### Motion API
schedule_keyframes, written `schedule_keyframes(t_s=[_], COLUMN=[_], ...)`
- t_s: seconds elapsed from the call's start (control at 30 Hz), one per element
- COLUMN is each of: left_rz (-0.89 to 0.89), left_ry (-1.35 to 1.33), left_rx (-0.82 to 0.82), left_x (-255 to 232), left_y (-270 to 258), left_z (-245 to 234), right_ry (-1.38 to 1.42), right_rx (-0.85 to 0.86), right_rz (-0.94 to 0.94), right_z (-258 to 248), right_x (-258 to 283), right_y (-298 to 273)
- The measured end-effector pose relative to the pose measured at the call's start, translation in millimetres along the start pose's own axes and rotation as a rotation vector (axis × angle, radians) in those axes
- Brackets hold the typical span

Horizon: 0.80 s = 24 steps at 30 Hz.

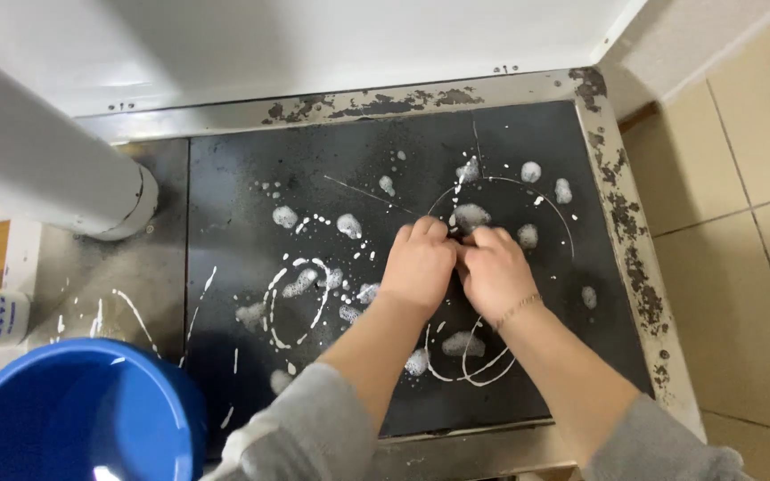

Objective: The person scrubs a dark tiled floor with a soapy cloth in circular motions, spreading foam across the surface. A blue bucket and cleaning supplies are visible nearby.

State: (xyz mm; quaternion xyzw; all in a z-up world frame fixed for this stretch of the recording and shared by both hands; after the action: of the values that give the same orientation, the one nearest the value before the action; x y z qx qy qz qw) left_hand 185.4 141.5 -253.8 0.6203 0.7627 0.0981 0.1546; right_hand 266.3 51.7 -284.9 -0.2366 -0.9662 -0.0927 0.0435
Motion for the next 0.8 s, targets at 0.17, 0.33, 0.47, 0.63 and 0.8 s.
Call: schedule_keyframes(t_s=[0.17,0.33,0.47,0.63,0.8], left_rz=[0.012,0.127,0.072,0.081,0.113], left_ry=[-0.085,-0.065,-0.048,0.012,-0.058], left_rx=[0.023,0.065,0.060,0.179,0.178], left_x=[-23.8,-26.0,-11.9,1.3,-21.3], left_y=[-16.0,7.4,19.1,6.0,-1.9], left_z=[-3.3,13.1,0.8,-17.4,-18.8], right_ry=[-0.005,-0.137,-0.076,0.020,-0.079], right_rx=[-0.087,-0.206,-0.199,-0.090,-0.078], right_rz=[0.009,0.104,0.167,0.228,0.201], right_z=[-34.6,-51.5,-18.5,-19.3,-29.8], right_x=[17.0,5.2,-4.9,22.9,15.0], right_y=[-36.8,-24.2,-5.1,-9.0,-39.0])
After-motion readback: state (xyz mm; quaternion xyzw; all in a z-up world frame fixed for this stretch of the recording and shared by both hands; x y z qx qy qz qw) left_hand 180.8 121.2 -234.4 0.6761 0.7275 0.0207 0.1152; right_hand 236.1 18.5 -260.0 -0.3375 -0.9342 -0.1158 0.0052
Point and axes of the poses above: each hand's wrist, its own y-axis towards the middle knuckle, its own z-axis out of the palm, x = y × z, the point moved 6 cm from there along y, towards the middle knuckle, and after that the axes turned 2 degrees about -z, right-handed, at the moved point
